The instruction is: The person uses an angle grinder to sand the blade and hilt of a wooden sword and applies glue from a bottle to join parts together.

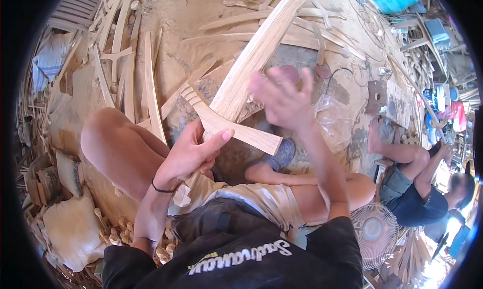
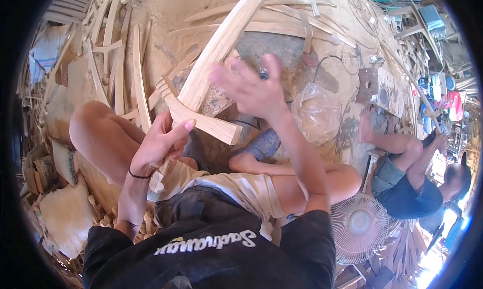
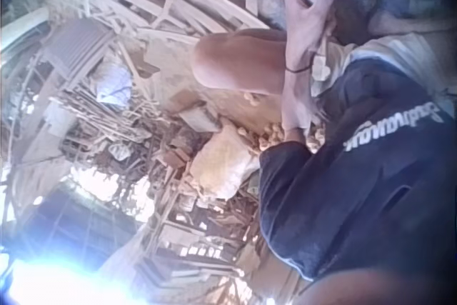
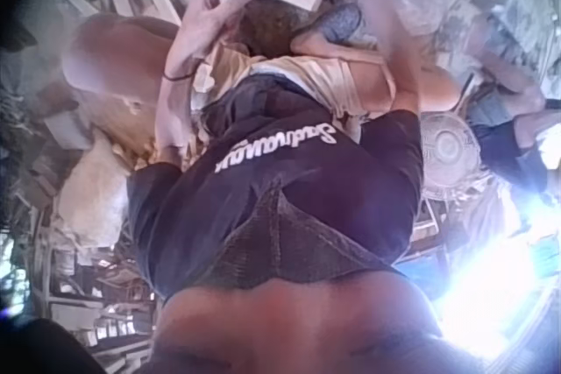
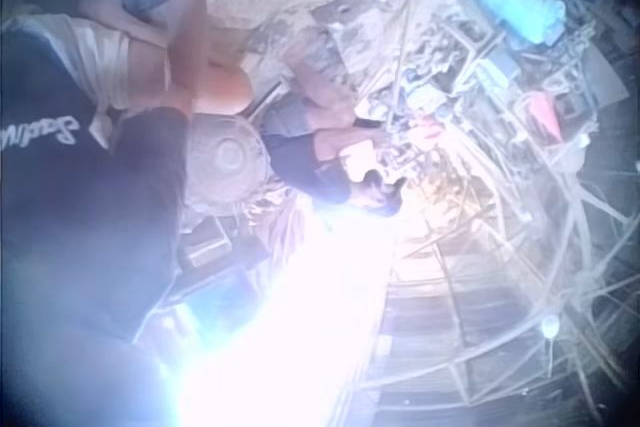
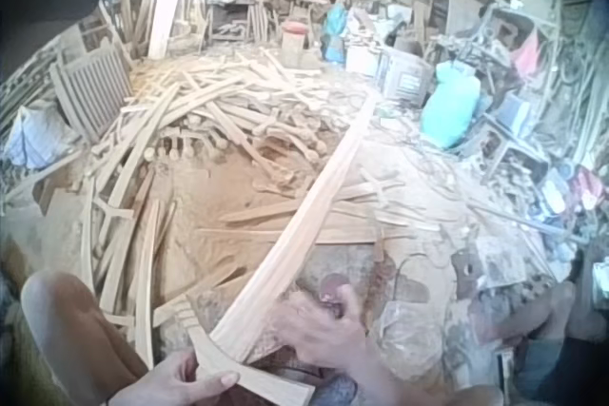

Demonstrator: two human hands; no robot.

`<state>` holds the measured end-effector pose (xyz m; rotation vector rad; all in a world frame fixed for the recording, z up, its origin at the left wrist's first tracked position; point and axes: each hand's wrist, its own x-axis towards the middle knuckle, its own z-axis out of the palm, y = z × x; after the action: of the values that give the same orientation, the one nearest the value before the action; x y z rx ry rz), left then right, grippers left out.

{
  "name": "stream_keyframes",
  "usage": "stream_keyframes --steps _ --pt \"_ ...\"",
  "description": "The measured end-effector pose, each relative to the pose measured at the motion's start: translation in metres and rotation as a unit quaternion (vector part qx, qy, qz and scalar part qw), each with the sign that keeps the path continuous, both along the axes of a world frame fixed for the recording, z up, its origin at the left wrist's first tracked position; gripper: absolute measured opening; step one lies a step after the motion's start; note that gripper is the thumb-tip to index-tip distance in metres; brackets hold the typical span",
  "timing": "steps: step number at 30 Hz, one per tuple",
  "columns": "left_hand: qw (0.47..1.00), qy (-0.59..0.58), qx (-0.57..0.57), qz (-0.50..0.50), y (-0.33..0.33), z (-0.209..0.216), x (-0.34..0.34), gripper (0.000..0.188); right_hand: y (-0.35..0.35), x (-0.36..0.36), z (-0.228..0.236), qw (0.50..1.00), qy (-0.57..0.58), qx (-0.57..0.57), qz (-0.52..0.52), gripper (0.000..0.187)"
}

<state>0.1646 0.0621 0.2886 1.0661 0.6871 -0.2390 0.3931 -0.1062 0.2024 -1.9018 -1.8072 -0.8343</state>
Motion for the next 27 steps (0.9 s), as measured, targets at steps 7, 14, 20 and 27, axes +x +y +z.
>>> stream_keyframes --steps 7,14,20,27 --pt "0.999 0.003 0.012 0.043 0.002 -0.002 -0.006 0.03 -0.014 0.027 -0.062 0.914 0.375 0.032 -0.153 0.035" --pt "0.99 -0.014 0.019 0.142 0.011 -0.003 -0.014 0.034 -0.012 0.042 -0.113 0.91 0.395 -0.027 -0.125 0.019" --pt "0.971 -0.02 -0.015 0.239 0.023 -0.004 -0.018 0.038 0.045 0.052 -0.122 0.909 0.412 -0.061 -0.036 0.02" --pt "0.958 -0.096 -0.079 0.259 0.036 -0.017 -0.024 0.044 0.12 0.123 -0.169 0.853 0.496 -0.069 -0.151 0.018"
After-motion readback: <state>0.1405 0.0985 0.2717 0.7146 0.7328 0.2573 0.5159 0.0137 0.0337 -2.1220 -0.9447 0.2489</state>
